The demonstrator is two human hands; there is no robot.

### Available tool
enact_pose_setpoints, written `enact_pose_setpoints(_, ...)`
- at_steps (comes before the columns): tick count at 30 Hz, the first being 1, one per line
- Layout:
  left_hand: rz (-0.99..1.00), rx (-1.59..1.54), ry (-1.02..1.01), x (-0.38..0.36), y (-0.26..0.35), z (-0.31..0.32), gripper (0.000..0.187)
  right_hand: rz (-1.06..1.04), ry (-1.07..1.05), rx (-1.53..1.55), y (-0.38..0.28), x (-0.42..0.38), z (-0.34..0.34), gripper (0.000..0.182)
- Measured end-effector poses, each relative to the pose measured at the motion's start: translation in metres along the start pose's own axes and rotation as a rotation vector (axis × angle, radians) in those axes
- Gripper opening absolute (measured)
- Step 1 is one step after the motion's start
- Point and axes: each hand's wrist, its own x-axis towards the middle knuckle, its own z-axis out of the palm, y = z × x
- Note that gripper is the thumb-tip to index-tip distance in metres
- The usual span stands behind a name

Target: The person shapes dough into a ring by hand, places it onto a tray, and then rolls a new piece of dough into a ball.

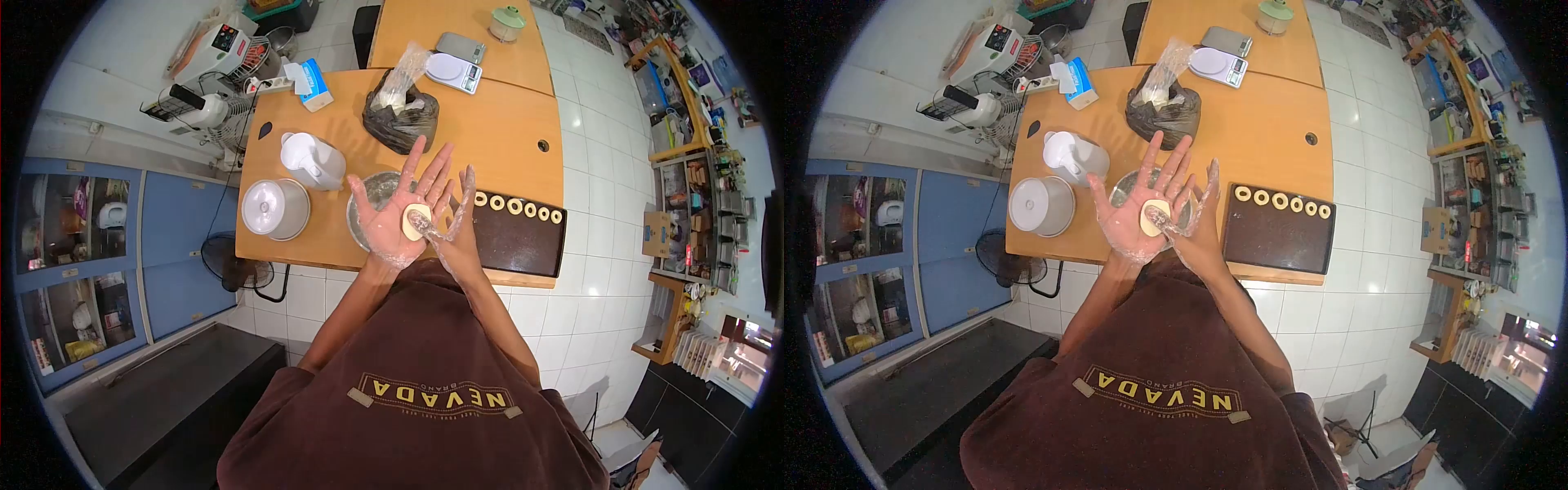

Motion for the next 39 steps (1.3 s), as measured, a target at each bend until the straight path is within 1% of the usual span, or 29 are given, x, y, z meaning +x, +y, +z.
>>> enact_pose_setpoints(3,0.007,-0.031,0.029,-0.002,0.000,-0.004,0.110,0.026,-0.017,0.087,0.006,-0.002,0.001,0.123)
enact_pose_setpoints(6,0.025,-0.044,0.056,-0.003,0.000,-0.007,0.109,0.103,-0.012,0.176,0.006,-0.003,0.003,0.123)
enact_pose_setpoints(9,0.052,-0.021,0.059,0.000,0.001,-0.007,0.108,0.073,-0.053,0.229,0.001,-0.003,0.004,0.121)
enact_pose_setpoints(12,0.059,-0.006,0.058,0.000,0.005,-0.006,0.107,-0.083,-0.024,-0.188,0.010,-0.002,0.004,0.118)
enact_pose_setpoints(15,0.084,0.043,0.069,0.000,0.007,-0.008,0.107,-0.321,0.142,-0.505,-0.001,-0.005,0.011,0.095)
enact_pose_setpoints(18,0.109,0.111,0.077,0.000,0.010,-0.011,0.106,-0.429,0.091,-0.732,-0.017,-0.007,0.011,0.067)
enact_pose_setpoints(21,0.118,0.179,0.091,-0.001,0.011,-0.013,0.106,-0.451,0.108,-0.650,-0.016,-0.010,0.016,0.042)
enact_pose_setpoints(22,0.119,0.202,0.099,-0.001,0.012,-0.014,0.106,-0.444,0.076,-0.613,-0.015,-0.009,0.016,0.038)
enact_pose_setpoints(24,0.087,0.118,0.081,-0.003,0.012,-0.013,0.108,-0.428,0.013,-0.536,-0.013,-0.007,0.014,0.031)
enact_pose_setpoints(27,0.005,0.027,0.023,-0.006,0.014,-0.017,0.109,-0.431,-0.138,-0.495,-0.017,-0.002,0.010,0.026)
enact_pose_setpoints(28,-0.026,0.003,-0.004,-0.007,0.015,-0.018,0.109,-0.459,-0.126,-0.558,-0.019,0.000,0.010,0.029)
enact_pose_setpoints(30,-0.017,0.001,0.011,-0.009,0.009,-0.009,0.109,-0.515,-0.102,-0.684,-0.025,0.001,0.010,0.036)
enact_pose_setpoints(33,-0.017,-0.002,0.007,-0.010,0.007,-0.005,0.109,-0.381,0.007,-0.525,-0.038,-0.003,0.019,0.050)
enact_pose_setpoints(36,0.024,-0.010,0.008,-0.007,0.008,-0.003,0.108,-0.333,0.136,-0.643,-0.016,-0.007,0.019,0.078)
enact_pose_setpoints(39,0.062,0.012,-0.006,-0.001,0.009,-0.005,0.108,-0.041,0.104,-0.098,0.000,-0.017,0.034,0.089)
